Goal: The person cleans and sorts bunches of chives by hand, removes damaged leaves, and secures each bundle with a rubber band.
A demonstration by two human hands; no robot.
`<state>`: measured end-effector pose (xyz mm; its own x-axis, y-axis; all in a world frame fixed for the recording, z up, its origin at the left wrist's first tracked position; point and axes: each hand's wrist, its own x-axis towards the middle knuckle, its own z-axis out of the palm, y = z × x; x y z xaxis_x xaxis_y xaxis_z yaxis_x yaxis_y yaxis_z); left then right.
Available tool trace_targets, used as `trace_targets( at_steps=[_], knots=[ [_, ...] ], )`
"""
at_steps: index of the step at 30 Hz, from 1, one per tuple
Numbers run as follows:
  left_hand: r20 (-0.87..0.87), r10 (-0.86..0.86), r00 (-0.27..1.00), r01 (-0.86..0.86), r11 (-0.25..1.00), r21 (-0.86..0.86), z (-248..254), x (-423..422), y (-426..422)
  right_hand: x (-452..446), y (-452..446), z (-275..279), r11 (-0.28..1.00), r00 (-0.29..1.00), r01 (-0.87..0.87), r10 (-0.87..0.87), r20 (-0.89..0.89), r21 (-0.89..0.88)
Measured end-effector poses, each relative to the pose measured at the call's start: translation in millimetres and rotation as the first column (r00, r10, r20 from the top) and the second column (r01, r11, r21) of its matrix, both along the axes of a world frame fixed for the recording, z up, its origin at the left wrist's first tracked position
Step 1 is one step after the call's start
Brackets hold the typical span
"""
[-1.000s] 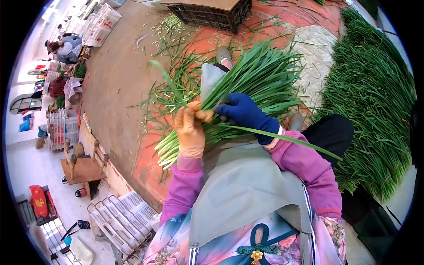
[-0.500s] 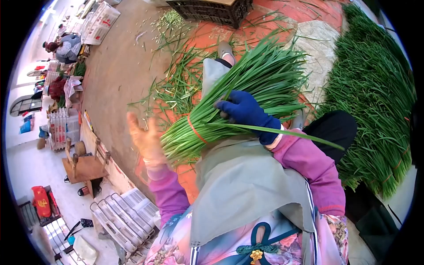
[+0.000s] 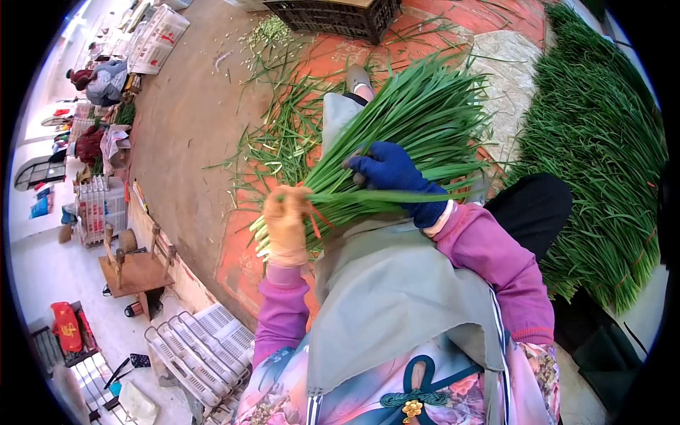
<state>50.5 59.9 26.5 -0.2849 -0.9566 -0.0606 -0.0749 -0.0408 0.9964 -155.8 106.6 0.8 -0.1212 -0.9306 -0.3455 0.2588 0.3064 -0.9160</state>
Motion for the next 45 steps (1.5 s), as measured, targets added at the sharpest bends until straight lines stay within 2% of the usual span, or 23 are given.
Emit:
trace_targets(
  at_steps=[1, 2, 5, 7, 9, 11, 13, 15, 17, 19, 20, 21, 22, 26, 28, 29, 32, 35, 37, 39, 40, 42, 45],
  knots=[
    [-0.314, 0.115, 0.942, -0.056, 0.980, 0.191, -0.9, 5.2, -4.7, 0.7, 0.6, -1.5, 1.000, 1.000, 0.000, 0.000, 0.003, -0.001],
    [-0.312, 0.115, 0.943, -0.058, 0.981, 0.188, -2.9, 7.2, -5.1, 1.6, 1.1, -2.3, 0.999, 0.999, 0.025, -0.024, 0.026, -0.025],
    [-0.112, 0.150, 0.982, -0.135, 0.982, 0.133, 6.6, -8.2, -4.9, -0.3, 0.2, 2.7, 0.999, 0.999, 0.018, -0.017, 0.035, -0.036],
    [0.135, -0.076, 0.988, 0.076, 0.997, 0.004, 20.8, -25.2, -3.3, 3.0, 3.1, 11.8, 0.999, 0.996, 0.026, -0.023, 0.087, -0.037],
    [0.092, -0.137, 0.986, 0.124, 0.983, 0.134, 26.0, -35.3, 1.2, 12.6, 2.6, 4.8, 0.987, 0.999, 0.039, -0.033, 0.044, -0.159],
    [0.184, -0.261, 0.948, 0.275, 0.960, -0.052, 10.1, -39.5, 2.5, 17.2, 1.7, 2.6, 0.913, 0.999, 0.017, -0.031, -0.027, -0.408],
    [0.215, -0.260, 0.941, 0.284, 0.955, -0.088, 2.6, -36.4, 0.2, 11.3, 2.3, 11.0, 0.938, 0.999, -0.020, 0.009, -0.035, -0.345],
    [0.565, -0.192, 0.803, 0.416, 0.859, -0.299, -0.5, -31.6, -5.6, 7.1, 2.3, 18.4, 0.984, 0.964, 0.066, -0.020, 0.266, -0.166],
    [0.203, -0.122, 0.972, 0.155, 0.975, -0.159, -3.9, -31.8, -7.7, 10.4, -0.4, 2.5, 0.987, 0.976, 0.053, -0.018, 0.219, -0.155],
    [-0.028, 0.111, 0.993, -0.103, 0.972, 0.210, 4.6, -18.1, -14.2, 15.2, -2.2, -8.0, 0.927, 0.994, -0.002, -0.040, -0.106, -0.374],
    [-0.026, 0.111, 0.994, -0.103, 0.972, 0.213, -3.4, -2.1, -24.3, 12.7, 2.0, -2.7, 0.981, 0.999, -0.054, 0.055, -0.003, -0.189],
    [-0.512, 0.177, 0.840, 0.035, 0.925, 0.377, -20.8, 19.6, -37.0, 10.4, 1.9, 4.7, 0.981, 0.999, -0.054, 0.055, 0.000, -0.187],
    [-0.835, 0.299, 0.461, 0.234, 0.867, 0.440, -30.2, 33.2, -44.5, 9.1, 0.6, 9.9, 0.983, 0.994, -0.093, 0.083, -0.075, -0.157],
    [-0.735, 0.319, 0.598, 0.058, 0.898, 0.437, -21.7, 34.7, -46.6, 15.9, -6.1, -0.7, 0.971, 0.974, -0.113, 0.067, -0.215, -0.209],
    [-0.278, 0.191, 0.942, -0.145, 0.973, 0.179, 11.8, 7.7, -31.9, 18.1, -6.4, -3.3, 0.954, 0.939, -0.136, 0.039, -0.340, -0.266],
    [0.012, 0.166, 0.986, -0.166, 0.986, 0.006, 19.4, 0.2, -28.9, 18.0, -6.7, -3.3, 0.956, 0.939, -0.126, 0.030, -0.342, -0.264],
    [0.339, -0.154, 0.928, 0.225, 0.957, -0.181, 15.9, 3.0, -9.6, 18.8, -7.7, -6.8, 0.943, 0.970, -0.105, 0.027, -0.243, -0.316],
    [0.760, -0.299, 0.577, 0.512, 0.858, -0.051, 26.8, -10.7, -9.2, 22.3, -11.5, -19.3, 0.917, 0.954, -0.072, -0.051, -0.294, -0.393],
    [0.540, -0.542, 0.644, 0.569, 0.811, 0.136, 20.2, -11.9, -27.3, 17.4, -11.5, -5.6, 0.902, 0.959, -0.060, -0.067, -0.275, -0.428],
    [0.133, -0.588, 0.798, 0.535, 0.793, 0.290, 9.1, -4.9, -41.5, 6.5, -0.3, 23.9, 0.881, 0.953, -0.097, -0.051, -0.297, -0.462],
    [0.145, -0.611, 0.778, 0.555, 0.777, 0.297, 8.4, -1.0, -49.3, 8.4, 5.3, 26.7, 0.837, 0.949, -0.059, -0.123, -0.291, -0.543],
    [0.164, -0.637, 0.753, 0.578, 0.760, 0.298, 4.4, 8.9, -64.7, -2.6, 20.2, 45.2, 0.730, 0.849, -0.230, -0.172, -0.499, -0.644],
    [0.026, -0.601, 0.799, 0.479, 0.662, 0.577, -1.2, 17.1, -71.6, -11.8, 47.8, 46.4, 0.734, 0.825, -0.318, -0.098, -0.557, -0.600]
  ],
)
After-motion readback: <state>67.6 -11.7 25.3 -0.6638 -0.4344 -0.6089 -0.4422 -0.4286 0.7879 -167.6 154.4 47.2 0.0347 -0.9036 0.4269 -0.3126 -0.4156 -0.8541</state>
